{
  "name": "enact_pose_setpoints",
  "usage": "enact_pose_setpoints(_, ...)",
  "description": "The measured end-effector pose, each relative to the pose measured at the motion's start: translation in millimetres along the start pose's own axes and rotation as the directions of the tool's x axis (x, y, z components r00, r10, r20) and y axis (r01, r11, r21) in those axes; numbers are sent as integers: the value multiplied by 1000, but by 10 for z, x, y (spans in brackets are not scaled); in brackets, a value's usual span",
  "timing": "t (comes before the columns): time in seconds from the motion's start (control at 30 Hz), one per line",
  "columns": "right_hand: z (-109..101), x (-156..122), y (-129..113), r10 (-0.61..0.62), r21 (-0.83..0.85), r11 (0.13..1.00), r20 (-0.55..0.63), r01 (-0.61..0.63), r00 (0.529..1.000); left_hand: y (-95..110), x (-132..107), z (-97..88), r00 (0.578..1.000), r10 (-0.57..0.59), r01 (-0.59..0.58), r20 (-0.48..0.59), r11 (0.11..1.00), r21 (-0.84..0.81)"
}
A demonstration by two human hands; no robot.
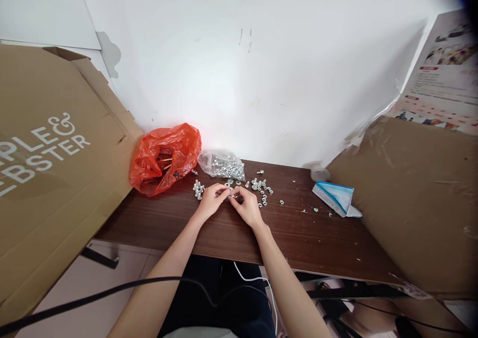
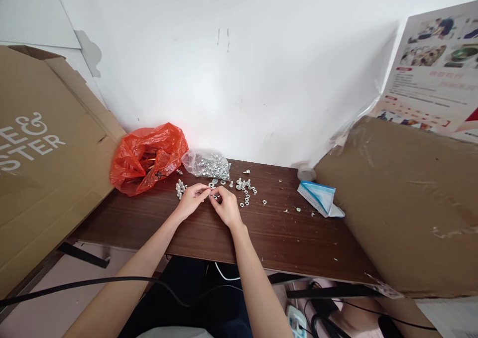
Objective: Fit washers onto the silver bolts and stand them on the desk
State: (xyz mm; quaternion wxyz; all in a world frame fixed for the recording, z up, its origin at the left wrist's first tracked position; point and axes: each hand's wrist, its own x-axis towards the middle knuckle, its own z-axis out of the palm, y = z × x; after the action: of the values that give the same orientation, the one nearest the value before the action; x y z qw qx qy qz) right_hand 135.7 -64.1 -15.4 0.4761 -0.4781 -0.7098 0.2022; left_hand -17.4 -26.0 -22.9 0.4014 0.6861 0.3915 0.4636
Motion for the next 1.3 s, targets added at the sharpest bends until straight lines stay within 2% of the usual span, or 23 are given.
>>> enact_pose_setpoints(0.4, 10, 1, 27, -20, -27, 999, 5, 20, 1000, 41, 5, -5, 998, 39, -36, 49, 998, -60)
enact_pose_setpoints(0.67, 1, 11, 20, -9, -13, 1000, -6, 9, 1000, 19, 3, 19, 998, -34, 33, -49, 999, -21)
enact_pose_setpoints(1.03, -4, 7, 5, 42, -12, 999, -5, -42, 999, -36, 6, 19, 999, 36, -35, -26, 999, 21)
enact_pose_setpoints(1.3, -8, -2, 13, 71, -18, 997, 11, -71, 997, 22, -1, 7, 1000, 25, -25, -7, 1000, -4)
